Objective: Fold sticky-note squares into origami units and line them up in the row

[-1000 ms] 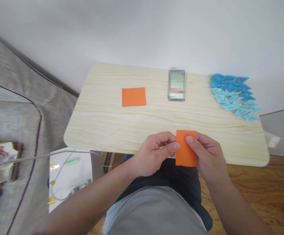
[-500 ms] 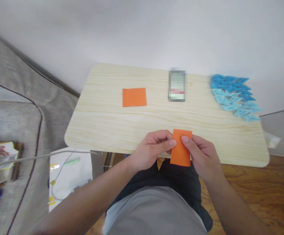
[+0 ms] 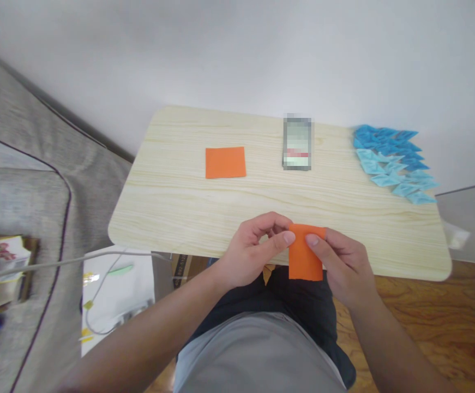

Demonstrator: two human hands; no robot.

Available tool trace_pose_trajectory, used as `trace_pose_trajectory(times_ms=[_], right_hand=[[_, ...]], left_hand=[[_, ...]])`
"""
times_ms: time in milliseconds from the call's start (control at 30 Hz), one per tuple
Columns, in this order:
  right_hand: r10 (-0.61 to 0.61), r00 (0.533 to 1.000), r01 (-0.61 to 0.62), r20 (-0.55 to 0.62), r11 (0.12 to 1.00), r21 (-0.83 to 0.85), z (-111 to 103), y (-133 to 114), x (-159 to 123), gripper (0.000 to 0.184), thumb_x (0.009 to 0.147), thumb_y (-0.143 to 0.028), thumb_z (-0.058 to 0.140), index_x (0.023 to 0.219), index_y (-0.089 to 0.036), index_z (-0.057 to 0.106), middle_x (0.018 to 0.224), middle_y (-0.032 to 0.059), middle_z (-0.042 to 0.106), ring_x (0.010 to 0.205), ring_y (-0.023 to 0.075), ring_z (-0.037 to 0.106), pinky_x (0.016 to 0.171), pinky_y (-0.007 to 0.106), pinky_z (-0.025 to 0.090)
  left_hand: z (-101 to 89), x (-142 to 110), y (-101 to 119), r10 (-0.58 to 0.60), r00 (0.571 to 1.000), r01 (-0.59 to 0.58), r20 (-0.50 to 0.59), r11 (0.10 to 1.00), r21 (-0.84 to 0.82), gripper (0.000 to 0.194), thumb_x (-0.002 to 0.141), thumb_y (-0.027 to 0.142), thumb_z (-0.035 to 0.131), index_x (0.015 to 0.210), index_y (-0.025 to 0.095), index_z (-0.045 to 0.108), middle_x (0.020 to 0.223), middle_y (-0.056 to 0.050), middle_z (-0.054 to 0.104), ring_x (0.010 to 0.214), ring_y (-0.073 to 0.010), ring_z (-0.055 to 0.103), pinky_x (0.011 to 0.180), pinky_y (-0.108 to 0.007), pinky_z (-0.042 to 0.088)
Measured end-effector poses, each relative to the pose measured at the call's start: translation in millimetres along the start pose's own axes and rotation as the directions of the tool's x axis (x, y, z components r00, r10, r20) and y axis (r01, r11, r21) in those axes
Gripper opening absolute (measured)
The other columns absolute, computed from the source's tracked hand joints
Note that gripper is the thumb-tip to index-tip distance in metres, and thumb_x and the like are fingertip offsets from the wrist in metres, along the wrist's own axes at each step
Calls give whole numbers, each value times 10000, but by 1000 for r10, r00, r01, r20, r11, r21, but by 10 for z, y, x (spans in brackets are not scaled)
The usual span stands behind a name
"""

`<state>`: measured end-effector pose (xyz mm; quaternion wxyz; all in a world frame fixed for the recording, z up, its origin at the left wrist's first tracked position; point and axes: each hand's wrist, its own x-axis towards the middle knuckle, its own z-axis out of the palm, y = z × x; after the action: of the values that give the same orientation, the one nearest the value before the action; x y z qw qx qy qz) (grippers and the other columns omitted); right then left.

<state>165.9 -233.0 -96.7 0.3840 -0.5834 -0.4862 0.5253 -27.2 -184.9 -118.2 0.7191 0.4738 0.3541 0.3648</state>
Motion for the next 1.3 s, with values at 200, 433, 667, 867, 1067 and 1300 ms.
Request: trace_pose_trajectory(times_ms=[200, 433, 667, 867, 1067, 1300], right_hand=[[-9, 991, 12, 130, 1000, -20, -46, -69, 3, 267, 980, -405, 609, 1056, -241, 805, 917, 39, 746, 781, 188, 642, 673, 292, 508], [28, 988, -42, 153, 995, 91, -10, -8, 30, 298, 952, -406, 655, 1175, -250, 777, 1109, 65, 770, 980, 235, 698, 877, 358, 559], [22, 979, -30, 201, 999, 38, 8, 73, 22, 299, 930, -409, 679, 1135, -221, 789, 955, 42, 769, 880, 226, 692, 786, 341, 570], [-33, 975, 53, 219, 995, -87, 2, -52, 28, 247, 948, -395, 649, 1036, -216, 795, 905, 31, 748, 839, 218, 667, 774, 324, 539], [-119, 970, 156, 213, 975, -161, 37, 71, 3, 227, 963, -398, 621, 882, -231, 751, 836, 24, 713, 878, 223, 661, 812, 313, 510], [-131, 971, 175, 202, 960, -217, 72, 32, -16, 262, 970, -420, 605, 818, -222, 684, 804, 13, 680, 844, 204, 638, 778, 294, 484]], left_hand=[[-16, 29, 90, 64, 998, -63, -18, 998, 13, 241, 906, 379, 710, 834, 150, 690, 757, -14, 606, 739, -127, 541, 718, -254, 440], [34, 59, 21, 53, 997, -57, -52, 996, -63, 246, 891, 379, 731, 840, 145, 678, 745, 5, 595, 703, -101, 524, 686, -227, 433], [34, 80, -15, 53, 990, -50, -134, 998, 30, 254, 910, 388, 702, 849, 143, 672, 720, 9, 596, 692, -102, 512, 675, -224, 430], [49, 111, -83, -7, 987, 7, -162, 1000, 3, 285, 901, 419, 696, 849, 140, 665, 720, 9, 580, 688, -106, 500, 667, -230, 429], [20, 145, -68, -2, 968, 15, -249, 999, 49, 265, 907, 394, 677, 817, 147, 647, 684, 25, 547, 653, -97, 470, 630, -219, 406], [27, 139, -97, -35, 974, 74, -226, 983, 165, 247, 921, 389, 648, 853, 152, 654, 739, 13, 582, 676, -104, 487, 628, -220, 409]])
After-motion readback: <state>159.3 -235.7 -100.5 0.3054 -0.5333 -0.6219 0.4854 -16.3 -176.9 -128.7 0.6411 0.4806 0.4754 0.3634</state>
